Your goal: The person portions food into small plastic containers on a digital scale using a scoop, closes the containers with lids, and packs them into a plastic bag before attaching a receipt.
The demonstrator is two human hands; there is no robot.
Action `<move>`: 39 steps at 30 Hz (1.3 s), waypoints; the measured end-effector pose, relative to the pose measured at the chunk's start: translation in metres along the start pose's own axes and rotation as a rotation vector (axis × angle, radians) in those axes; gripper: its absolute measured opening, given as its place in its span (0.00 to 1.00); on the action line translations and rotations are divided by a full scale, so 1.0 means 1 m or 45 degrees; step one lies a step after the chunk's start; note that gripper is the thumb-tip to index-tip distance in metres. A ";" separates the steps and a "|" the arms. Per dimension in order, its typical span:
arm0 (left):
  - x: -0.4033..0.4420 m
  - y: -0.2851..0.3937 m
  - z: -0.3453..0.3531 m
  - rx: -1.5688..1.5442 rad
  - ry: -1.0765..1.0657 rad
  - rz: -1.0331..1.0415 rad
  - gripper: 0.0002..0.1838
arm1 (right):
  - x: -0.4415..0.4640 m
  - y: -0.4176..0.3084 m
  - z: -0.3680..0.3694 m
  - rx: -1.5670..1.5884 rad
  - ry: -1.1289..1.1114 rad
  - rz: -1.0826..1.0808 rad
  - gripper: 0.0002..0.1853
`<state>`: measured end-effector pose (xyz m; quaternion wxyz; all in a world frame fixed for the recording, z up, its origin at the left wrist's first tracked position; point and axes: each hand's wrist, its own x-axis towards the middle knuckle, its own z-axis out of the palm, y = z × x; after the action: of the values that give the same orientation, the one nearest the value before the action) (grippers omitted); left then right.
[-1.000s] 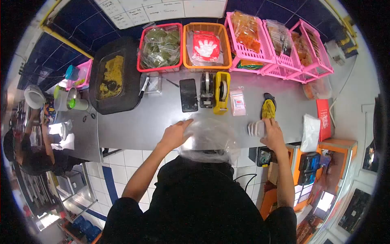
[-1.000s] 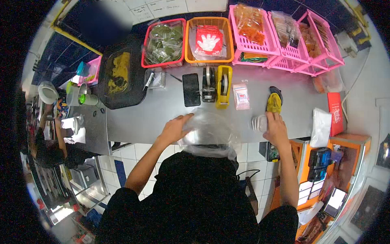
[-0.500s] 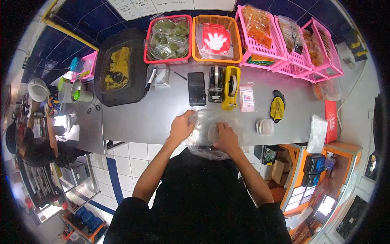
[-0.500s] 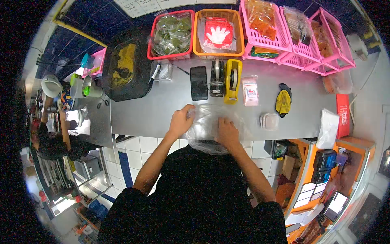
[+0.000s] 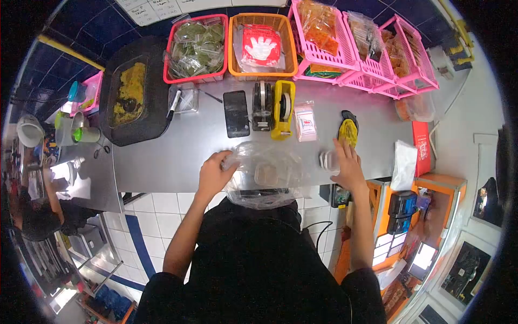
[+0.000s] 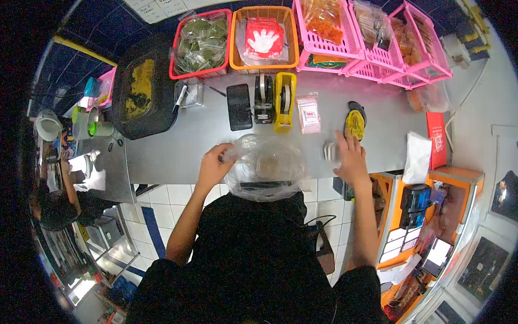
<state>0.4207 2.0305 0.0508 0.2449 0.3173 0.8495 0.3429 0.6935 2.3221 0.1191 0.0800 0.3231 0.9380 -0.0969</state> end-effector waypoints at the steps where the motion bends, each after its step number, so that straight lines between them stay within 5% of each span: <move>1: -0.004 0.003 -0.001 0.005 -0.039 -0.061 0.25 | 0.000 0.014 0.012 0.006 -0.007 0.006 0.48; 3: -0.007 0.001 0.000 0.001 -0.029 -0.032 0.27 | 0.011 0.034 0.030 0.077 -0.137 -0.068 0.52; 9: -0.030 0.001 -0.012 -0.098 -0.040 0.008 0.39 | 0.008 -0.018 -0.014 0.108 -0.099 -0.005 0.43; 11: -0.035 0.010 -0.019 -0.148 -0.010 -0.071 0.40 | 0.004 -0.058 -0.036 0.315 0.024 -0.285 0.43; 17: -0.037 -0.030 0.008 -0.430 0.046 -0.061 0.25 | 0.012 -0.170 0.039 0.759 -0.477 -0.498 0.45; 23: -0.040 -0.028 0.001 -0.474 0.097 -0.067 0.17 | 0.030 -0.208 0.126 0.100 -0.187 -0.419 0.47; 31: -0.036 -0.033 0.013 -0.485 0.092 -0.065 0.16 | 0.015 -0.194 0.112 0.183 -0.315 -0.299 0.45; 35: -0.033 -0.022 0.009 -0.505 0.096 -0.068 0.16 | -0.011 -0.148 0.017 1.249 -0.218 -0.744 0.22; 37: -0.033 -0.020 0.010 -0.485 0.102 -0.043 0.16 | -0.007 -0.103 -0.015 1.144 0.455 -0.249 0.13; 39: -0.033 -0.019 0.011 -0.475 0.051 -0.056 0.19 | 0.011 -0.025 0.019 0.761 0.393 0.081 0.27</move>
<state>0.4428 2.0009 0.0366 0.2899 0.2408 0.7828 0.4953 0.6712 2.3044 0.1021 -0.1584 0.3723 0.8586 -0.3148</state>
